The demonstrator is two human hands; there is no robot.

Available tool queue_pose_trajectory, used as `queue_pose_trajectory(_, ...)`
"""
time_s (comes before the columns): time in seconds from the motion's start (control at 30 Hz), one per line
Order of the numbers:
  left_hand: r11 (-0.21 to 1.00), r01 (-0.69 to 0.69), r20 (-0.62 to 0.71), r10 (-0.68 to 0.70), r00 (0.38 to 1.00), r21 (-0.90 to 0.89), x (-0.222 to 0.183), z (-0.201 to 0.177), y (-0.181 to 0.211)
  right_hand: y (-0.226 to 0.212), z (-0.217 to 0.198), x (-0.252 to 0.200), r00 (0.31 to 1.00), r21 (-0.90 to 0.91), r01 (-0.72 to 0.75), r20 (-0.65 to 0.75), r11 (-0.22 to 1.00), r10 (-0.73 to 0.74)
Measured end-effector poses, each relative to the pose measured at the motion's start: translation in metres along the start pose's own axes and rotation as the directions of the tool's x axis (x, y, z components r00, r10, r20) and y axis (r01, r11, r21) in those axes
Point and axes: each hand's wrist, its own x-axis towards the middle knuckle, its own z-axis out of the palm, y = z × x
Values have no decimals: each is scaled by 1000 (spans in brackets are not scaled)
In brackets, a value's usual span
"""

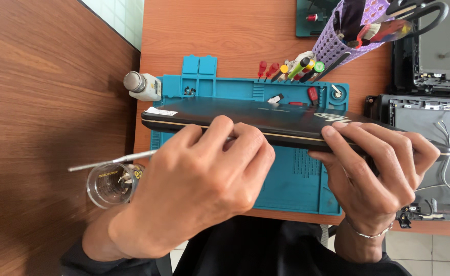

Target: The person closes the lid of a laptop, uses a thin tool to pry along the edge of the casing, opens the lid again, and works on the internal components along the screen hinge.

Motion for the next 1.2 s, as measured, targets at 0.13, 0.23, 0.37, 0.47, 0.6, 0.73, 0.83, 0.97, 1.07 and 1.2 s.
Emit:
queue_pose_trajectory(0.13,1000,-16,3,16,1000,-6,-1,2,1,-1,-2,0,1000,-2,3,8,1000,-3)
queue_pose_trajectory(0.23,996,-24,46,28,999,-85,-4,4,-2,-3,-2,0,1000,15,-15,13,1000,15)
queue_pose_trajectory(0.37,985,-25,76,39,996,-172,-4,6,-9,-2,-6,1,999,12,1,32,1000,-2)
queue_pose_trajectory(0.47,994,-30,57,37,998,-106,-5,6,-5,-2,-5,2,1000,22,8,19,1000,-8)
queue_pose_trajectory(0.6,998,-60,25,59,998,24,-5,6,2,-4,-5,3,1000,25,-11,21,1000,11)
queue_pose_trajectory(0.73,987,-79,2,79,997,142,-2,4,5,-4,-5,3,999,17,-25,29,1000,24)
queue_pose_trajectory(0.83,987,-66,-44,73,996,144,0,5,5,-3,-5,4,999,3,-29,32,1000,29)
queue_pose_trajectory(0.97,997,-74,4,74,997,-35,-5,8,-7,-5,-6,5,999,23,-35,32,999,34)
queue_pose_trajectory(1.07,987,-59,48,67,997,-152,-9,9,-14,-7,-8,6,999,37,-40,37,999,39)
queue_pose_trajectory(1.2,985,-41,95,57,994,-170,-10,7,-16,-8,-9,7,999,34,-27,34,999,26)
